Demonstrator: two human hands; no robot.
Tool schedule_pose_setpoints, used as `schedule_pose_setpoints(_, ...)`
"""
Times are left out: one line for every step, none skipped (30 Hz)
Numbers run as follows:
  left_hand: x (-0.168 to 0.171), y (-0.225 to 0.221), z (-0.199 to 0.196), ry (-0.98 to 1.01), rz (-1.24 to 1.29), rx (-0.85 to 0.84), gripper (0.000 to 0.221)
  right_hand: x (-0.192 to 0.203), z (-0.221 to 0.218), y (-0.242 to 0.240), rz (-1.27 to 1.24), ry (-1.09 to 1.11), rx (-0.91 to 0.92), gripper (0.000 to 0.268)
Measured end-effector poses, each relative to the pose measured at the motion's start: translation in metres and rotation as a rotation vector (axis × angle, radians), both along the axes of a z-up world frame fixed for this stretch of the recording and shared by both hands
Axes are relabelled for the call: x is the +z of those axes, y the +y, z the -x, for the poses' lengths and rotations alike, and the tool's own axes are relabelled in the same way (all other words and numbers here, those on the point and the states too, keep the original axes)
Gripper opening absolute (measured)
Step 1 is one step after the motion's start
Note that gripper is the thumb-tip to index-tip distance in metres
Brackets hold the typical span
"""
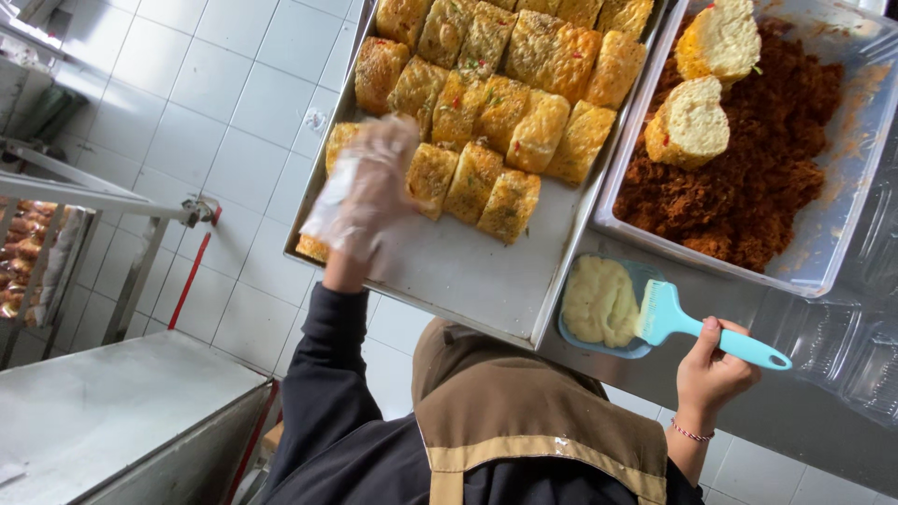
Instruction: The person prepares bread rolls by spreading a cream filling onto the cut surface of rolls using a blue spatula and then dipping them into a container of meat floss.
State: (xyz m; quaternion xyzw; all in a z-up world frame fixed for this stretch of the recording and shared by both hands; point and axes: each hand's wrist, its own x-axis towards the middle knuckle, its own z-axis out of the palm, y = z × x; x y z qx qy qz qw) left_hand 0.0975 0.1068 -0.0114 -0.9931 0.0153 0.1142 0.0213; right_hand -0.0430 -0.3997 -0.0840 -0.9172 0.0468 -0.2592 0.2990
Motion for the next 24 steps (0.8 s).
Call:
schedule_pose_setpoints(0.009,0.012,-0.002,-0.245,-0.098,0.014,0.126,0.001,0.000,0.001,0.001,-0.002,-0.005,0.026)
schedule_pose_setpoints(0.016,0.023,-0.003,-0.490,-0.193,0.036,0.125,0.001,0.000,0.001,-0.021,0.015,-0.010,0.027)
schedule_pose_setpoints(0.019,0.032,-0.003,-0.493,-0.192,0.031,0.125,0.000,-0.001,0.002,-0.044,0.030,-0.014,0.028)
schedule_pose_setpoints(0.021,0.040,-0.003,-0.365,0.024,0.216,0.123,0.000,-0.001,0.003,-0.045,0.028,-0.018,0.028)
schedule_pose_setpoints(0.021,0.044,-0.003,-0.232,0.239,0.401,0.122,-0.001,-0.002,0.004,-0.021,0.022,-0.005,0.029)
schedule_pose_setpoints(0.017,0.043,-0.007,-0.233,0.240,0.399,0.122,-0.001,-0.003,0.004,0.003,0.017,0.007,0.029)
schedule_pose_setpoints(0.010,0.042,-0.013,-0.056,0.183,0.414,0.115,-0.002,-0.004,0.004,0.003,0.015,0.008,0.029)
schedule_pose_setpoints(0.002,0.044,-0.018,0.121,0.124,0.429,0.108,-0.002,-0.006,0.004,0.009,0.029,0.010,0.029)
schedule_pose_setpoints(-0.008,0.045,-0.019,0.119,0.125,0.430,0.108,-0.002,-0.007,0.004,0.016,0.041,0.013,0.029)
schedule_pose_setpoints(-0.019,0.045,-0.019,-0.115,0.128,0.298,0.091,-0.003,-0.009,0.005,0.015,0.039,0.014,0.029)
schedule_pose_setpoints(-0.028,0.047,-0.019,-0.346,0.129,0.166,0.079,-0.003,-0.009,0.005,0.013,0.030,0.018,0.029)
schedule_pose_setpoints(-0.031,0.048,-0.021,-0.346,0.129,0.168,0.079,-0.004,-0.009,0.005,0.011,0.021,0.023,0.029)
schedule_pose_setpoints(-0.028,0.048,-0.023,-0.402,0.135,0.143,0.079,-0.004,-0.010,0.005,0.010,0.018,0.022,0.029)
schedule_pose_setpoints(-0.019,0.045,-0.026,-0.458,0.140,0.117,0.082,-0.003,-0.012,0.004,0.017,0.032,0.011,0.028)
schedule_pose_setpoints(-0.007,0.044,-0.028,-0.458,0.140,0.116,0.082,-0.003,-0.012,0.003,0.024,0.051,-0.001,0.028)
schedule_pose_setpoints(0.010,0.050,-0.031,-0.227,0.229,0.212,0.085,-0.003,-0.011,0.003,0.024,0.051,-0.003,0.028)
schedule_pose_setpoints(0.023,0.052,-0.034,0.004,0.315,0.306,0.087,-0.003,-0.011,0.003,0.020,0.050,-0.006,0.028)
schedule_pose_setpoints(0.032,0.055,-0.041,0.002,0.315,0.304,0.087,-0.002,-0.011,0.003,0.015,0.049,-0.010,0.029)
schedule_pose_setpoints(0.038,0.064,-0.054,-0.013,0.255,0.240,0.088,-0.002,-0.011,0.002,0.016,0.049,-0.011,0.029)
schedule_pose_setpoints(0.039,0.075,-0.069,-0.028,0.195,0.177,0.089,-0.002,-0.012,0.002,0.019,0.053,-0.010,0.028)
schedule_pose_setpoints(0.035,0.083,-0.086,-0.077,0.165,0.115,0.084,-0.002,-0.013,0.001,0.022,0.057,-0.008,0.028)
schedule_pose_setpoints(0.028,0.090,-0.103,-0.126,0.134,0.054,0.080,-0.002,-0.014,0.002,0.023,0.057,-0.008,0.028)
schedule_pose_setpoints(0.018,0.097,-0.119,-0.125,0.134,0.054,0.080,-0.003,-0.014,0.002,0.030,0.052,-0.010,0.029)
schedule_pose_setpoints(0.009,0.104,-0.134,-0.140,0.120,-0.120,0.084,-0.003,-0.014,0.002,0.036,0.048,-0.013,0.029)
